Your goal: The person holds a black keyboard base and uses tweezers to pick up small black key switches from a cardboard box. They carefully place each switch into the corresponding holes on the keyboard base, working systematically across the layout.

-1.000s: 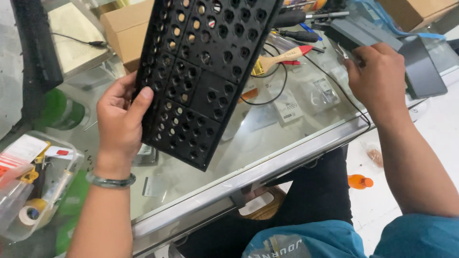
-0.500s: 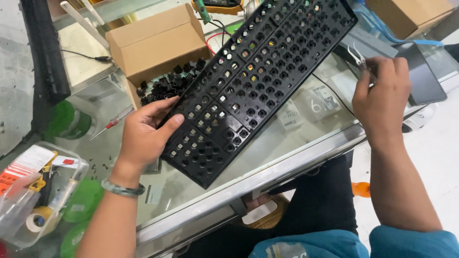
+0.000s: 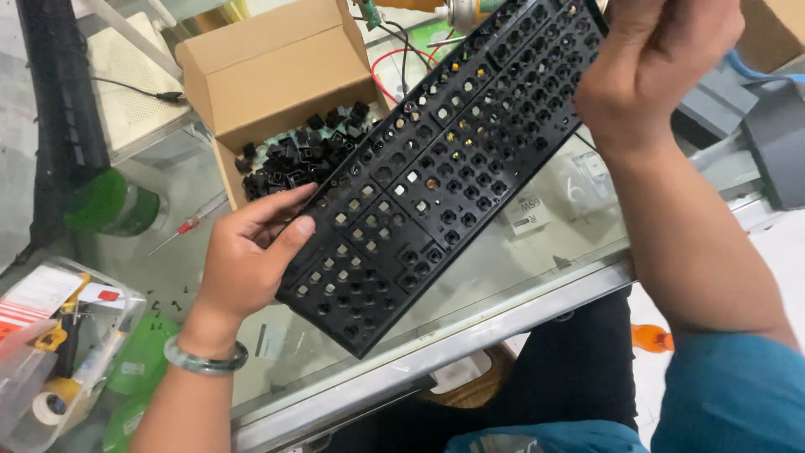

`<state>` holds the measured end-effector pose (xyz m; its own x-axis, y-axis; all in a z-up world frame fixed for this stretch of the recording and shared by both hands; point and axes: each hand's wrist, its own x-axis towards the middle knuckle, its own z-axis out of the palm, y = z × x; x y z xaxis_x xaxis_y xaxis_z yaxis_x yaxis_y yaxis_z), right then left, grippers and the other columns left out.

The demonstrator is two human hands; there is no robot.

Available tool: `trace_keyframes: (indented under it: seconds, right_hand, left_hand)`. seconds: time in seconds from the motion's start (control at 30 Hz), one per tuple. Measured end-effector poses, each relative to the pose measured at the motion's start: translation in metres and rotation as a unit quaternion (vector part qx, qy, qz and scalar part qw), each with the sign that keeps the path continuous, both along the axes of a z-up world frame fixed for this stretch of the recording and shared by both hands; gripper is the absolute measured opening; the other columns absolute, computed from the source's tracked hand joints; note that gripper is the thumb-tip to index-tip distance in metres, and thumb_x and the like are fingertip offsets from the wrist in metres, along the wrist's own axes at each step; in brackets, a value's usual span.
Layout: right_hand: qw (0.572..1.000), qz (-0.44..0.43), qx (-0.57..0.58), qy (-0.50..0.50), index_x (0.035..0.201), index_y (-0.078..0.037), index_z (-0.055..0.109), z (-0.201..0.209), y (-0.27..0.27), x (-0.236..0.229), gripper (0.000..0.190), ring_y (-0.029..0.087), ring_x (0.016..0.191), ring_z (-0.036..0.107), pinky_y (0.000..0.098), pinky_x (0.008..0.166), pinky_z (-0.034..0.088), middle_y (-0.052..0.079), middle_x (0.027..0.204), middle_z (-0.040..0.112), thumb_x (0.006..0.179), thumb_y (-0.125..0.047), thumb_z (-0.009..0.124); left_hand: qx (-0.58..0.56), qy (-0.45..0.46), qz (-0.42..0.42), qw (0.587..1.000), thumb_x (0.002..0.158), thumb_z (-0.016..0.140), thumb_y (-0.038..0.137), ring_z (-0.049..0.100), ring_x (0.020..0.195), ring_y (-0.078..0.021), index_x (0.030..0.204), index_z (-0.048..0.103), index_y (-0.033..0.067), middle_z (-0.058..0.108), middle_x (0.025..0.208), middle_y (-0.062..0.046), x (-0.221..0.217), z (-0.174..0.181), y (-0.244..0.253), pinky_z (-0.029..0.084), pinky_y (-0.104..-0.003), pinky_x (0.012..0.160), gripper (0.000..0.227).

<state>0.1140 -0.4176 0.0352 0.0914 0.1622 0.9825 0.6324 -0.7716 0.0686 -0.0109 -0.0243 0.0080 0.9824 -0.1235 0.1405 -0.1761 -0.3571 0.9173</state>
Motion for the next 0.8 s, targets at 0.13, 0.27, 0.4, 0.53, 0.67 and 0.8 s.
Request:
trace_keyframes:
  seconds: [0.13,0.27,0.4,0.53,0.67,0.8]
  right_hand:
    - [0.965,-0.049,0.106,0.235,0.108,-0.004,0.06,-0.066,-0.087,0.033,0.024,0.025,0.09,0.061,0.0426,0.077,0.044,0.01,0.098,0.06,0.123,-0.017,0.047]
    - [0.666,0.206,0.463,0.548,0.115,-0.039,0.068,-0.192,-0.178,0.126,0.026,0.01,0.127,0.076,0.0337,0.119,0.069,-0.011,0.124,0.073,0.106,-0.048,0.045]
    - [0.856,0.082,0.009,0.511,0.135,0.005,0.043,-0.058,-0.009,-0.023,0.013,0.02,0.085,0.035,0.0345,0.069,0.025,0.011,0.104,0.038,0.138,0.006,0.03]
    - [0.858,0.192,-0.006,0.476,0.141,0.014,0.059,-0.027,0.051,-0.078,0.032,0.022,0.078,0.049,0.034,0.073,0.037,0.017,0.094,0.053,0.133,-0.012,0.043]
    - [0.88,0.107,-0.094,0.454,0.14,0.017,0.068,-0.012,0.069,-0.108,0.024,0.025,0.077,0.057,0.0395,0.072,0.045,0.018,0.099,0.066,0.126,0.007,0.052]
    - [0.904,0.052,-0.094,0.414,0.123,0.006,0.061,-0.048,0.101,-0.184,0.011,0.022,0.076,0.063,0.0332,0.067,0.046,0.015,0.098,0.07,0.112,0.002,0.058]
  left_hand:
    - [0.046,-0.002,-0.03,0.998,0.098,0.058,0.033,0.067,0.109,-0.0143,0.132,0.068,0.0066,0.073,0.125,-0.008,0.006,-0.001,0.004,0.053,-0.028,0.091,0.044]
    - [-0.029,0.003,-0.085,0.996,0.105,0.048,0.037,0.063,0.126,-0.0195,0.138,0.062,0.0073,0.066,0.139,-0.01,0.005,0.001,0.013,0.05,-0.032,0.107,0.047]
    - [-0.067,-0.007,-0.11,0.992,0.106,0.049,0.037,0.054,0.142,-0.0249,0.144,0.054,0.0069,0.057,0.149,-0.011,0.003,0.005,0.021,0.043,-0.04,0.122,0.049]
    - [-0.079,0.0,-0.166,0.983,0.104,0.056,0.025,0.05,0.148,-0.0263,0.15,0.047,0.0098,0.051,0.156,-0.01,0.0,0.005,0.021,0.04,-0.043,0.127,0.049]
    - [-0.041,0.021,-0.185,0.982,0.104,0.05,0.008,0.042,0.152,-0.027,0.153,0.04,0.0129,0.045,0.16,-0.009,-0.001,0.006,0.019,0.032,-0.045,0.129,0.051]
    - [0.011,0.041,-0.154,0.987,0.107,0.043,0.015,0.041,0.151,-0.0275,0.152,0.042,0.0145,0.047,0.159,-0.008,-0.003,0.009,0.009,0.034,-0.047,0.124,0.044]
